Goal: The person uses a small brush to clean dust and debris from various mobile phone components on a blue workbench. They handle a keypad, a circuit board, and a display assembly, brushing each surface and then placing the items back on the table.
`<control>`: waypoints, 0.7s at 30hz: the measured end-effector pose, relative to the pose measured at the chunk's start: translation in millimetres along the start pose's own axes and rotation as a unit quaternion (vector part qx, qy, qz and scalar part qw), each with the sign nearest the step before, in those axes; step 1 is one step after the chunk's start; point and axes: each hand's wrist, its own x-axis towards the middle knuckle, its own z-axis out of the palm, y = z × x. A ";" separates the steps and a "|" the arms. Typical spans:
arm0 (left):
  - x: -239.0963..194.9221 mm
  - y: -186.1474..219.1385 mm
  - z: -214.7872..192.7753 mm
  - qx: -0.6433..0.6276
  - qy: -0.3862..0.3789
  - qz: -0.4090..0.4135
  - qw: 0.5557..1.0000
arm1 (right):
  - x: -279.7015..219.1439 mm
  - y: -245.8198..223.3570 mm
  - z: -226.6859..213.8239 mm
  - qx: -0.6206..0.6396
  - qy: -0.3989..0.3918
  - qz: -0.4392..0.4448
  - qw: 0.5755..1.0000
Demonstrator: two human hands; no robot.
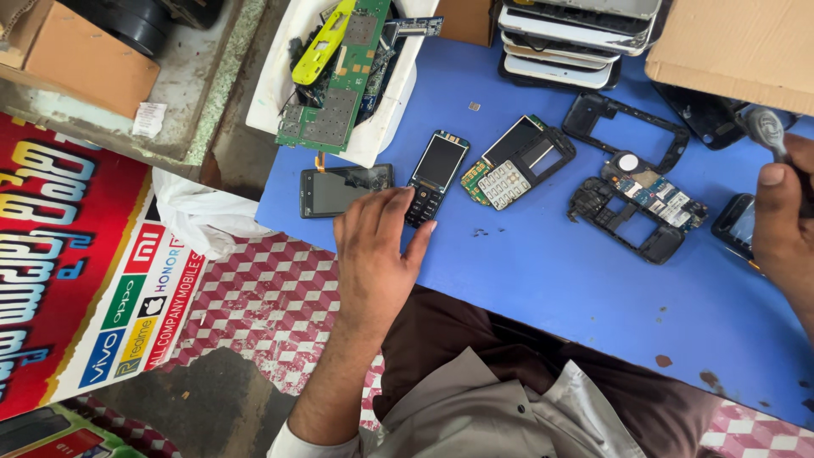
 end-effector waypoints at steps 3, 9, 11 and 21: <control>0.2 -0.4 0.5 -0.007 0.000 -0.007 1.000 | -4.7 10.6 -1.6 -0.017 0.002 -0.004 1.000; 3.8 2.4 -0.4 0.009 -0.014 -0.008 1.000 | -5.7 -3.7 -8.1 -0.061 0.027 -0.047 0.997; 5.9 4.1 -1.8 0.008 -0.022 -0.012 1.000 | 0.5 -18.1 -12.8 -0.091 0.036 -0.088 0.991; 0.3 8.1 -0.9 0.116 -0.016 0.084 0.990 | 20.6 -49.8 -26.6 -0.008 0.098 -0.060 0.993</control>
